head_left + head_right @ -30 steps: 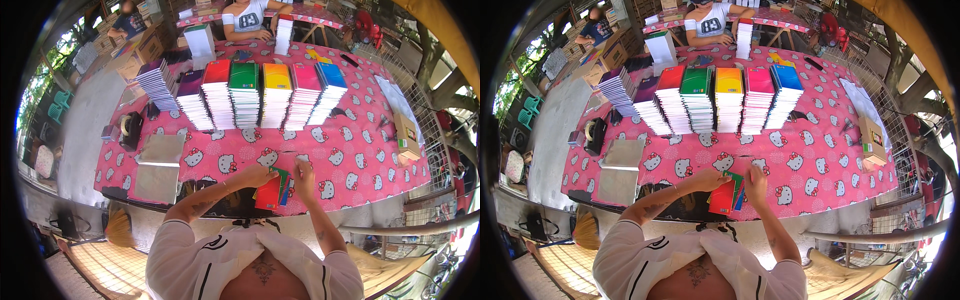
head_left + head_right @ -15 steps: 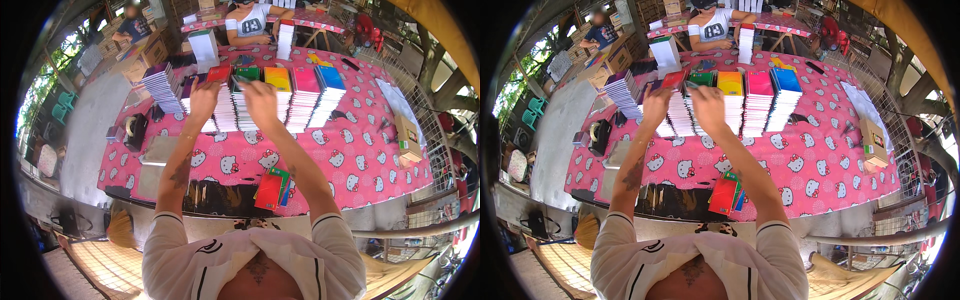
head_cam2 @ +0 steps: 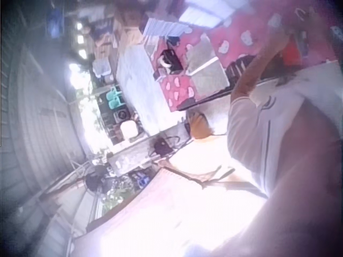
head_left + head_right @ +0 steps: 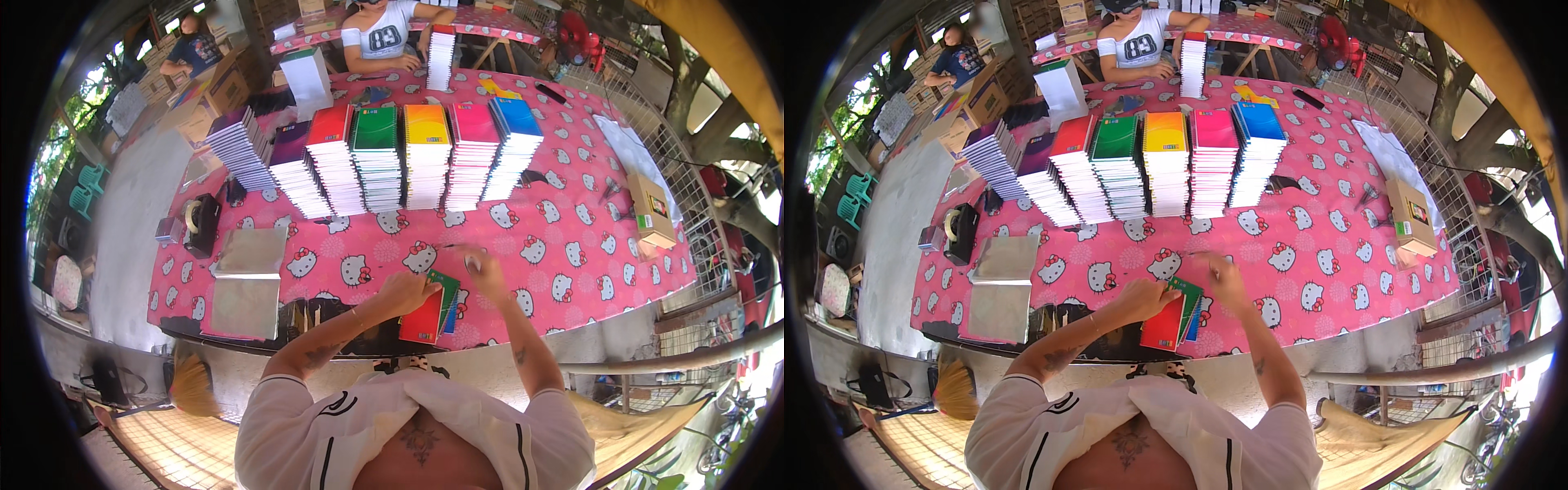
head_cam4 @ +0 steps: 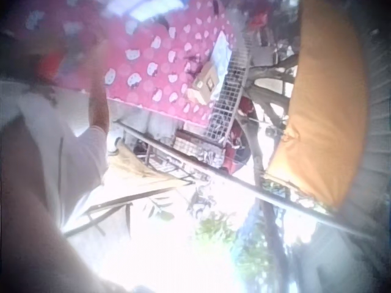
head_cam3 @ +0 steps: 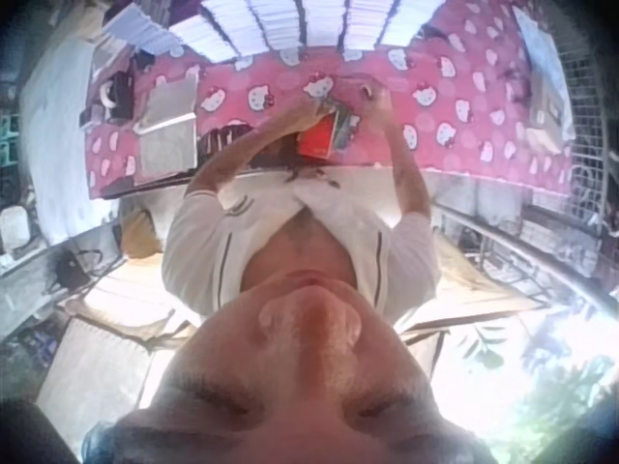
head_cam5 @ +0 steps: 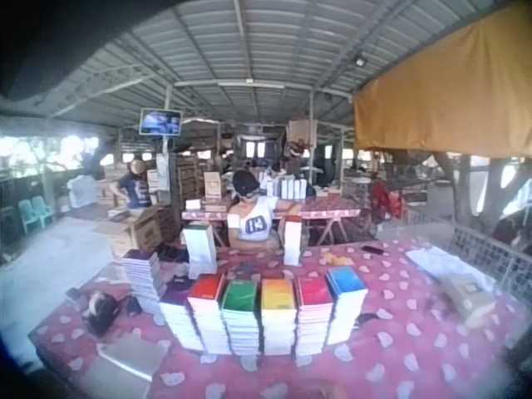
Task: The person picks up notebooks of various colors from several stacks on a table, aligns them into a single pile, and slides the pile into a clear plastic bag.
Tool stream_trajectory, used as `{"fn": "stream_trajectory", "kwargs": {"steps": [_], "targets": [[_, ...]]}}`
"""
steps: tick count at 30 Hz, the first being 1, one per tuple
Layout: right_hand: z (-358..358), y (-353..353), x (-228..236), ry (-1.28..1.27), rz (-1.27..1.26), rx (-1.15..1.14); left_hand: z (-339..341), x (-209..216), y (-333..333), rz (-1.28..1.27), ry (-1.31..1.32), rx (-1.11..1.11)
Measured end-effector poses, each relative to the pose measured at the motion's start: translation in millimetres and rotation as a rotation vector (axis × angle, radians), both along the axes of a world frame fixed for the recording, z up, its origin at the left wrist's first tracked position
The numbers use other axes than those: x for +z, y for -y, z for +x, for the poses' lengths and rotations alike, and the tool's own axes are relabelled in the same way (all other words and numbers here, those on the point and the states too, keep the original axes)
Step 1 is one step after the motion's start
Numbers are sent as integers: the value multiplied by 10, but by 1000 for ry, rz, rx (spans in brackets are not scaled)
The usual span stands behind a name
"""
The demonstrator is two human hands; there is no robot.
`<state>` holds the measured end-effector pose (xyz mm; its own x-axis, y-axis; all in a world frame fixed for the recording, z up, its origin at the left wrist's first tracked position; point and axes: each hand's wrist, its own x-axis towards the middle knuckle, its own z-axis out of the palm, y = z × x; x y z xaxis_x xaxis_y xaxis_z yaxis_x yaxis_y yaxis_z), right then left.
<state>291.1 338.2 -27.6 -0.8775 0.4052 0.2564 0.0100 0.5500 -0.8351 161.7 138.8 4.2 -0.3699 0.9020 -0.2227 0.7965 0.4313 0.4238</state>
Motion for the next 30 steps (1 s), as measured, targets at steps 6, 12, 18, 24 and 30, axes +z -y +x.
{"fn": "stream_trajectory", "kwargs": {"steps": [6,12,18,24,30], "targets": [[-705,-1337,1255,-245,1110,-707,-795,441,-69,641,-266,341],[-529,-1396,1621,-115,1018,-505,-2490,791,900,430,-1058,591],[42,-175,943,-274,829,-542,-2289,986,1247,499,-1136,489],[222,-722,400,-316,-486,-459,-1357,1678,989,995,-806,561],[-613,-1197,1368,-703,-798,-354,-559,1935,721,570,439,70]]}}
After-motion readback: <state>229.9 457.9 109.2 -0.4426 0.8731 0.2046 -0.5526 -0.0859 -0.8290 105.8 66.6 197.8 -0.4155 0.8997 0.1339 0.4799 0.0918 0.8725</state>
